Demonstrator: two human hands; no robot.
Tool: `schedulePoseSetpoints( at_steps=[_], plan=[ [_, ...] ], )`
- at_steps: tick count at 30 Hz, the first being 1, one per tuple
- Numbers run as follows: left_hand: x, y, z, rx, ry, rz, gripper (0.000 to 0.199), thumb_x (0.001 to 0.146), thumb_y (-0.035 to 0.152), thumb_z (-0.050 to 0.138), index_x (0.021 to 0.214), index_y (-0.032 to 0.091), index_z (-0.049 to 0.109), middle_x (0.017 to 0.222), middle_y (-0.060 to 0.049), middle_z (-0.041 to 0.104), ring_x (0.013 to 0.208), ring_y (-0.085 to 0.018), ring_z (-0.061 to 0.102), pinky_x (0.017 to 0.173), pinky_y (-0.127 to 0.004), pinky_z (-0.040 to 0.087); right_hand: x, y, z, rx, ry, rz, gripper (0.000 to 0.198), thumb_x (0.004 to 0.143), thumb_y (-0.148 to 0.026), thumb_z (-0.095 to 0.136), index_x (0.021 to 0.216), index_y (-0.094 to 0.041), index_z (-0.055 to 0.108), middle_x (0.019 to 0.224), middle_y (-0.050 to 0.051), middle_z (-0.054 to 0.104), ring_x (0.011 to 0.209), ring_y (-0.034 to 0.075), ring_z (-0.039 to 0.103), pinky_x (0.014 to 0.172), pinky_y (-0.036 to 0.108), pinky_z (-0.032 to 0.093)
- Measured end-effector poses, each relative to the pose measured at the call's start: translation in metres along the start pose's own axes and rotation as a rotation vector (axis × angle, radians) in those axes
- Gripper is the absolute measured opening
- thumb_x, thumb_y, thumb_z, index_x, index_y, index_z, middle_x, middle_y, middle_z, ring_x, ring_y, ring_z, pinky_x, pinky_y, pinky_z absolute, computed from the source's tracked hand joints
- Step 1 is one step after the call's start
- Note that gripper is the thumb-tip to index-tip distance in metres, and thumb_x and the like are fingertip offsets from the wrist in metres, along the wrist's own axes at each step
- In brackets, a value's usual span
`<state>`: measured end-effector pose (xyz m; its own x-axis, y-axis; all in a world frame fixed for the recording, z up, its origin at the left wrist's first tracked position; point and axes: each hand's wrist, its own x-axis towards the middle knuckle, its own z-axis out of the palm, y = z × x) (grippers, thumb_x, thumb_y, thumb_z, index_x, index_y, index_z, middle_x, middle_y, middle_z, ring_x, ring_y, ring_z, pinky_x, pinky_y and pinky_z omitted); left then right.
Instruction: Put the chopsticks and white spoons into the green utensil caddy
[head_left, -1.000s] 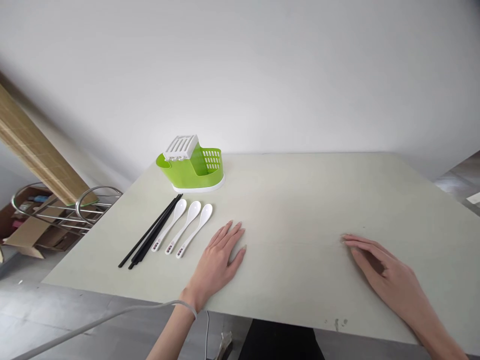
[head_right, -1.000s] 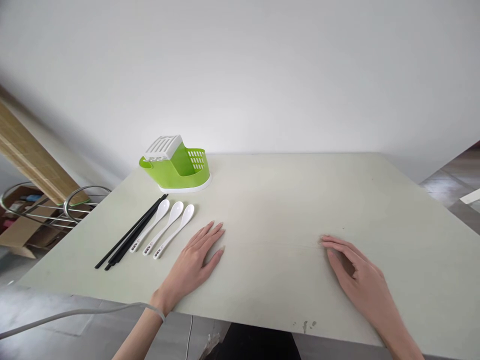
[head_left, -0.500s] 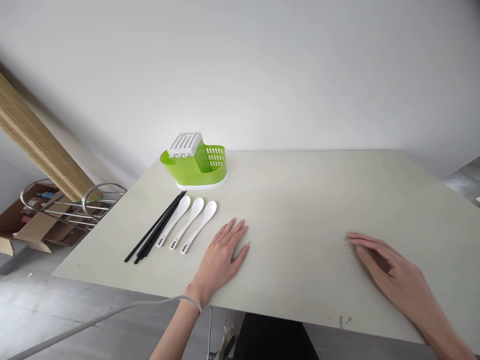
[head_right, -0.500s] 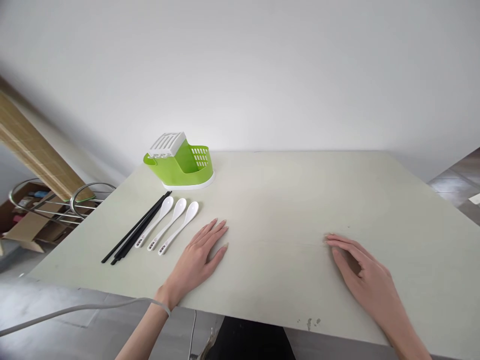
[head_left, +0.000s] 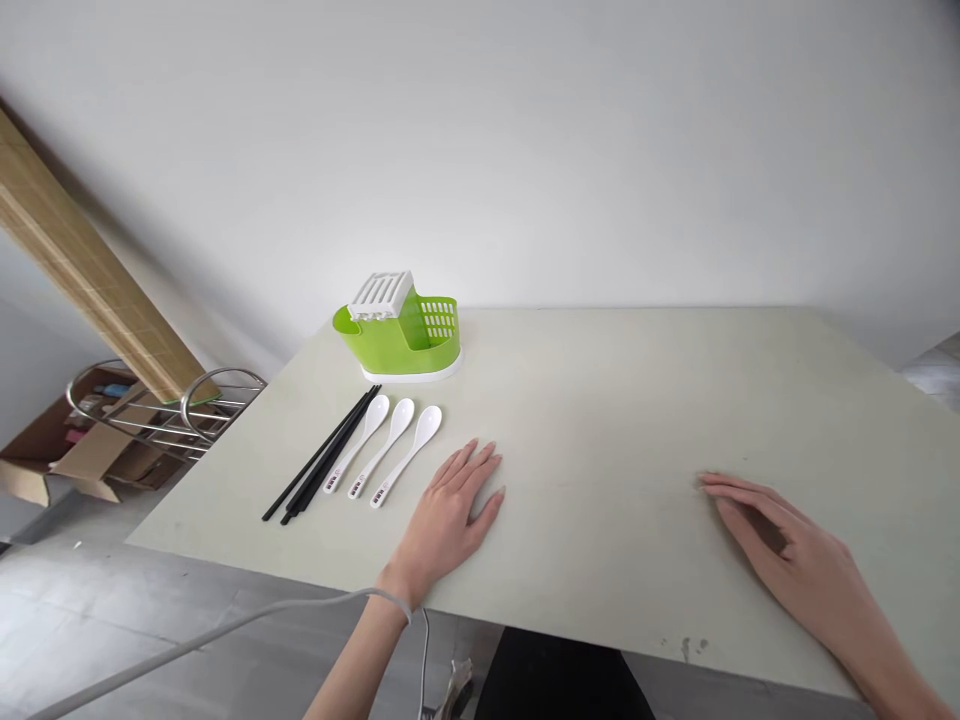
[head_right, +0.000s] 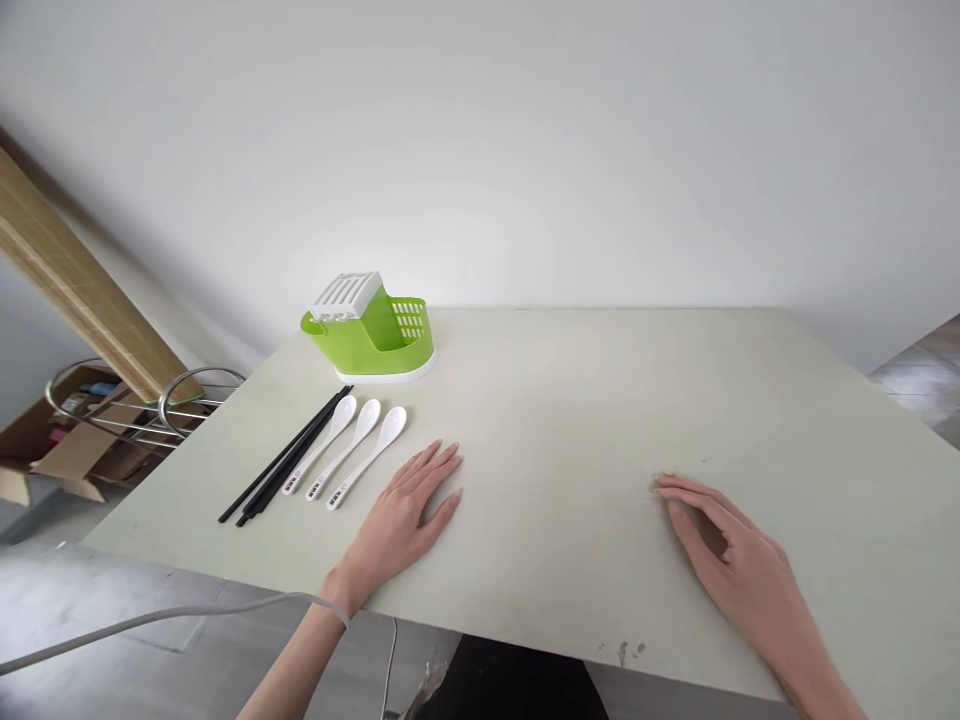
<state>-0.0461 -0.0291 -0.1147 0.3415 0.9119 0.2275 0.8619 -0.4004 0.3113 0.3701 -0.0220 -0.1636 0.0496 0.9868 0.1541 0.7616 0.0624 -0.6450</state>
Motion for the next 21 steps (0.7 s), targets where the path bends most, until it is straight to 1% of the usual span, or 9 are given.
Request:
schedulePoseSetpoints(
  at_steps=[5, 10, 21],
  plan=[
    [-0.001, 0.000, 0.000, 0.012, 0.000, -0.003, 0.047, 0.110, 0.039, 0.048, 0.156, 0.028, 0.048, 0.166, -0.001, 0.048, 0.159, -0.024, 0.033, 0.130, -0.049, 0.036, 0.001, 0.002, 0.001, 0.003, 0.010, -0.016, 0.038, 0.099, -0.061, 0.051, 0.115, -0.035, 0.074, 0.140, -0.001, 0.072, 0.120, 0.030, 0.072, 0.063, 0.032, 0.058],
    [-0.002, 0.001, 0.000, 0.002, 0.022, 0.003, 0.047, 0.109, 0.039, 0.049, 0.155, 0.030, 0.048, 0.164, -0.001, 0.050, 0.158, -0.024, 0.035, 0.129, -0.049, 0.037, 0.001, -0.001, 0.000, 0.006, 0.013, -0.036, 0.040, 0.100, -0.060, 0.051, 0.115, -0.032, 0.075, 0.139, 0.003, 0.073, 0.115, 0.031, 0.073, 0.063, 0.032, 0.058],
    [-0.001, -0.002, 0.002, 0.004, 0.046, 0.023, 0.047, 0.109, 0.039, 0.049, 0.156, 0.030, 0.048, 0.163, -0.003, 0.051, 0.158, -0.024, 0.036, 0.129, -0.050, 0.038, 0.001, -0.010, -0.002, 0.064, 0.019, -0.018, 0.038, 0.098, -0.059, 0.053, 0.109, -0.031, 0.076, 0.136, 0.004, 0.074, 0.112, 0.030, 0.074, 0.067, 0.033, 0.058]
  ],
)
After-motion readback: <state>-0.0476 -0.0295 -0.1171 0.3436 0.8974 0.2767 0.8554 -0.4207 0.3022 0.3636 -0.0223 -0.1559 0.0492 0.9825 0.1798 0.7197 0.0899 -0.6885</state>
